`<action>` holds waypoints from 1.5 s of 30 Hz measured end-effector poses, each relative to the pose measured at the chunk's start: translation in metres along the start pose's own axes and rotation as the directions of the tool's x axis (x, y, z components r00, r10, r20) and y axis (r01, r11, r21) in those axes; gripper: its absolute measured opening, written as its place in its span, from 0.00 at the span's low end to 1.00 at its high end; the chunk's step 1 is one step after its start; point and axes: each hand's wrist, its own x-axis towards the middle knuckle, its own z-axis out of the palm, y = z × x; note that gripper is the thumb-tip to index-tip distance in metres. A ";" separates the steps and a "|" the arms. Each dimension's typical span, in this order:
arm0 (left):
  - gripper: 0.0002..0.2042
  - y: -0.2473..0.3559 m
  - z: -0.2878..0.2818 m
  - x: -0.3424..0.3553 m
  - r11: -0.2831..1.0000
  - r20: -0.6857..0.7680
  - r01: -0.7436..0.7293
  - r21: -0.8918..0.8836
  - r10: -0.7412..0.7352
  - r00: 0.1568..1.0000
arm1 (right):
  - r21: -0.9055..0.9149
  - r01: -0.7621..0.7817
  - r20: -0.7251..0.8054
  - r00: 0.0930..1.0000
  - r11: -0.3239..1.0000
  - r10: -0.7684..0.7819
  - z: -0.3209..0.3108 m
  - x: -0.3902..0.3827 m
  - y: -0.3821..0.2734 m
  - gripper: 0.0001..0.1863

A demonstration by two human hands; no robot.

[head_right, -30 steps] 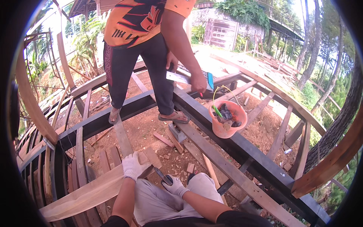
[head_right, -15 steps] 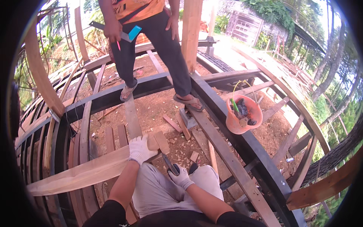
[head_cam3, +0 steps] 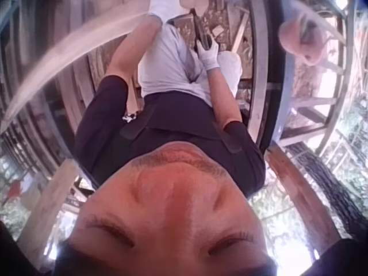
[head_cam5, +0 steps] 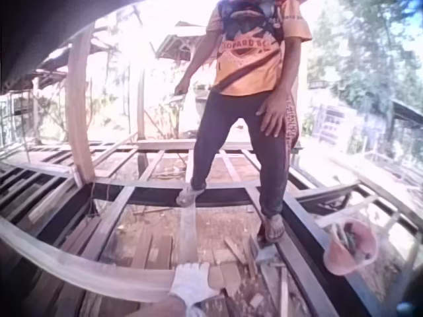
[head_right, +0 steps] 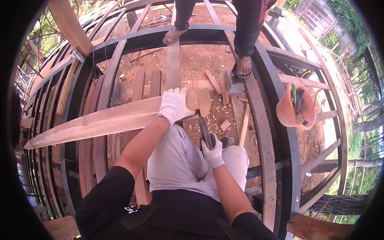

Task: The person holds a wooden plank and cuts it using a hand saw.

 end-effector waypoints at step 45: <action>0.43 -0.020 0.002 0.054 0.996 0.017 0.030 0.079 -0.032 0.999 | -0.213 0.154 -0.123 0.975 0.965 -0.183 -0.013 0.008 -0.016 0.09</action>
